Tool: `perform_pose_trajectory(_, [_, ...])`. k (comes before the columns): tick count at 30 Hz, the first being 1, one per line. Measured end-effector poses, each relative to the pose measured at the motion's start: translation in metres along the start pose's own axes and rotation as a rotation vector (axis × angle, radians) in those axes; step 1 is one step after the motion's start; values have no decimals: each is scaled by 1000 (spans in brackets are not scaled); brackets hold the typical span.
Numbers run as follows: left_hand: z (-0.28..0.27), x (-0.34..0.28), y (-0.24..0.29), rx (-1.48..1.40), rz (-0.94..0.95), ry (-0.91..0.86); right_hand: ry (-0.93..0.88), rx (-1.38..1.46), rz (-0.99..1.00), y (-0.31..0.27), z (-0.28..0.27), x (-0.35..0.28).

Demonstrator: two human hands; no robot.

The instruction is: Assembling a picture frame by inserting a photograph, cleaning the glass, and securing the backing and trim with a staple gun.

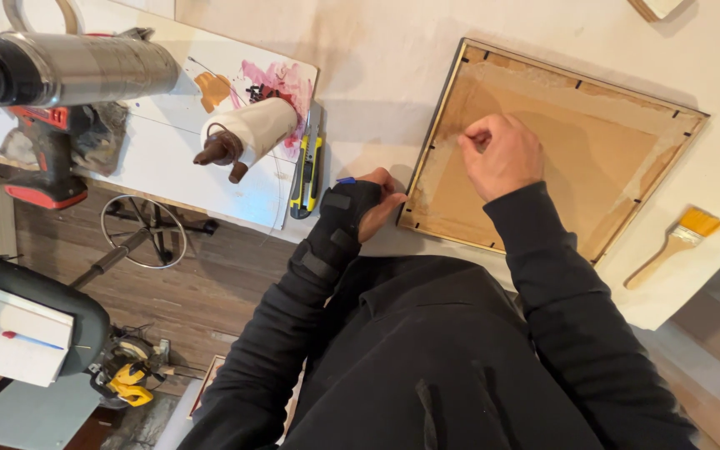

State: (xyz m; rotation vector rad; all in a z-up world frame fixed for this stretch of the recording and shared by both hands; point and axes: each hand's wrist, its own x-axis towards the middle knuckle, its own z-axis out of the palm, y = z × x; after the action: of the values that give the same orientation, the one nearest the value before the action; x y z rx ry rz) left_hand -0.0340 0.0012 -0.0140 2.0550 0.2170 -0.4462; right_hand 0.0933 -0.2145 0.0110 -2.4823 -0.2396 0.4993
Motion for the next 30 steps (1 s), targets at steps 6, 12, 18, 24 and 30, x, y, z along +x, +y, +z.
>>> perform_pose_trajectory(6, [-4,3,1,23,-20,-54,164,-221,-153,-11,2,-5])
perform_pose_trajectory(12, [-10,6,1,23,7,-92,112,-229,-110,-15,6,-1])
perform_pose_trajectory(18, [-13,4,3,26,-2,-108,84,-136,-62,-16,9,-8])
perform_pose_trajectory(24, [-18,7,4,28,9,-96,154,28,-75,-21,11,-12])
perform_pose_trajectory(30, [-15,8,2,4,11,-108,152,42,-71,-14,11,-10])
